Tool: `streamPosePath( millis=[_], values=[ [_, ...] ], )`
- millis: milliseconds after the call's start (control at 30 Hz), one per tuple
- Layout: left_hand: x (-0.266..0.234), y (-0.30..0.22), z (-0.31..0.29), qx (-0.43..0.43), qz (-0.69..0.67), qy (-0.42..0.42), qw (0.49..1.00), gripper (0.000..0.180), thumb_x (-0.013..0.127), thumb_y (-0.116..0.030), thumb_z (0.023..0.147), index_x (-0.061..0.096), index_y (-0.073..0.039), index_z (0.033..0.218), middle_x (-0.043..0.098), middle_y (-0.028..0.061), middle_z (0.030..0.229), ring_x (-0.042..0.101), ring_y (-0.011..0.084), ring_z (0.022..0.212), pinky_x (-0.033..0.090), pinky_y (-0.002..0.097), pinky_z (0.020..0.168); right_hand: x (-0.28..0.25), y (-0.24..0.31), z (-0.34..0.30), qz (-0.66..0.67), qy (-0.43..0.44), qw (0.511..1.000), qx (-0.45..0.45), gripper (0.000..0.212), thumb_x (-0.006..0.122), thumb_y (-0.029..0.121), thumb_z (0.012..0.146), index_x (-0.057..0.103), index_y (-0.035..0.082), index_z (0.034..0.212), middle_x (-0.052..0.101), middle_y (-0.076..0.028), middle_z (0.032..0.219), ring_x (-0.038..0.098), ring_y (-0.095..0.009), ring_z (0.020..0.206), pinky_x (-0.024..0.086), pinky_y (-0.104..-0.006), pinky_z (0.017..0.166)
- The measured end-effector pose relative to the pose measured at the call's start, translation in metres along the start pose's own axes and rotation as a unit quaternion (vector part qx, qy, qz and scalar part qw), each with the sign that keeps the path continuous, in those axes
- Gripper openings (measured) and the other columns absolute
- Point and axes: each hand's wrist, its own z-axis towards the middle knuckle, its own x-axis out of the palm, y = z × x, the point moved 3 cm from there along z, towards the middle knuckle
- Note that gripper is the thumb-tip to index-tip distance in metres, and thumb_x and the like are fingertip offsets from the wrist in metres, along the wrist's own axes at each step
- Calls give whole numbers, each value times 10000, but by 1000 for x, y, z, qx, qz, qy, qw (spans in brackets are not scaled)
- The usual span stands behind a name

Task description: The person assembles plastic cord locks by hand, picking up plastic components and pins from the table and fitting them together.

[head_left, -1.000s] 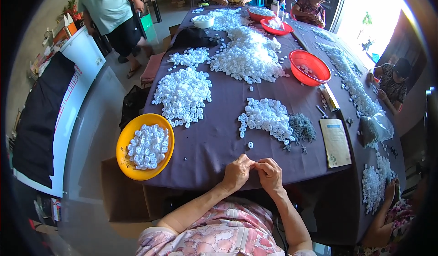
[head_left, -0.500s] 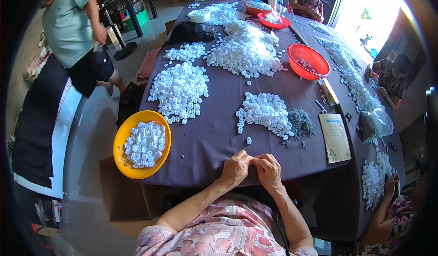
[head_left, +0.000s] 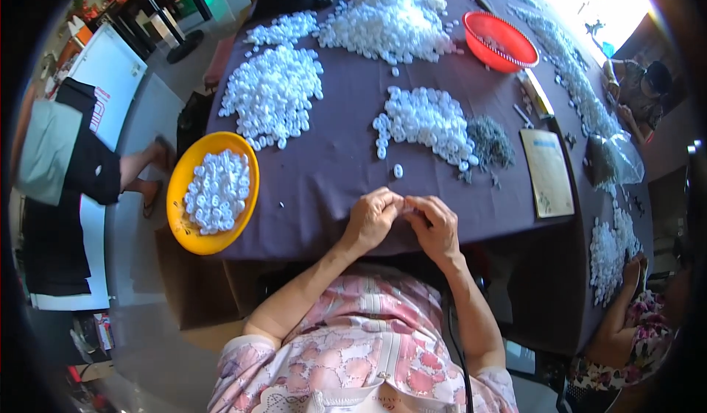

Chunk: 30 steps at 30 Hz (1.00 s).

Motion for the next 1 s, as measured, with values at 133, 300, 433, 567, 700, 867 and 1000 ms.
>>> streamPosePath(
  millis=[133, 300, 433, 567, 700, 867, 1000],
  values=[
    [-4, -5, 2, -21, -25, 23, 999, 132, 579, -82, 886, 639, 31, 852, 613, 65, 763, 589, 126, 708, 449, 255, 642, 1, -3, -1, 17, 8, 1000, 25, 306, 690, -46, 684, 653, 31, 978, 642, -100, 829, 634, -223, 724, 498, -291, 632],
    [-4, -2, 2, -54, -30, 38, 997, 147, 589, -112, 869, 634, 28, 851, 624, 113, 765, 611, 182, 694, 462, 290, 632, 1, -7, -3, 26, 10, 999, 32, 310, 693, -47, 689, 653, 30, 986, 642, -89, 823, 631, -196, 716, 498, -279, 632],
    [-5, 0, 1, -58, -35, 42, 997, 143, 589, -107, 868, 635, 27, 847, 624, 113, 766, 606, 177, 687, 461, 289, 627, 2, -6, -4, 31, 17, 999, 33, 305, 691, -50, 691, 654, 30, 983, 642, -90, 823, 631, -198, 714, 499, -281, 638],
    [-4, -6, 4, -34, -35, 46, 998, 134, 616, -110, 851, 640, 21, 849, 626, 108, 765, 604, 175, 674, 460, 290, 614, -2, -5, -2, 24, 9, 999, 23, 294, 698, -45, 690, 654, 31, 970, 642, -89, 814, 627, -200, 714, 496, -283, 631],
    [-4, -9, 0, -2, 17, 36, 999, 97, 645, -80, 840, 651, 15, 855, 605, 50, 750, 557, 90, 666, 440, 244, 606, 1, -1, -1, -2, 13, 1000, -11, 246, 689, 6, 682, 626, 38, 918, 631, -85, 792, 618, -263, 726, 498, -340, 641],
    [-23, -15, -2, -31, -26, -37, 999, 31, 668, -42, 814, 669, -11, 810, 585, -8, 723, 517, 52, 660, 416, 218, 577, -4, 2, 0, 2, 21, 1000, 4, 215, 676, 21, 726, 622, 46, 933, 624, -88, 800, 617, -273, 758, 500, -344, 664],
    [-94, -24, -1, 34, 95, -179, 979, 29, 673, -11, 783, 677, -23, 810, 608, 48, 740, 566, 130, 657, 444, 264, 580, -40, -24, 0, -68, -61, 993, 74, 64, 637, -15, 759, 638, 37, 797, 633, -108, 806, 635, -272, 733, 506, -344, 626]
  ],
)
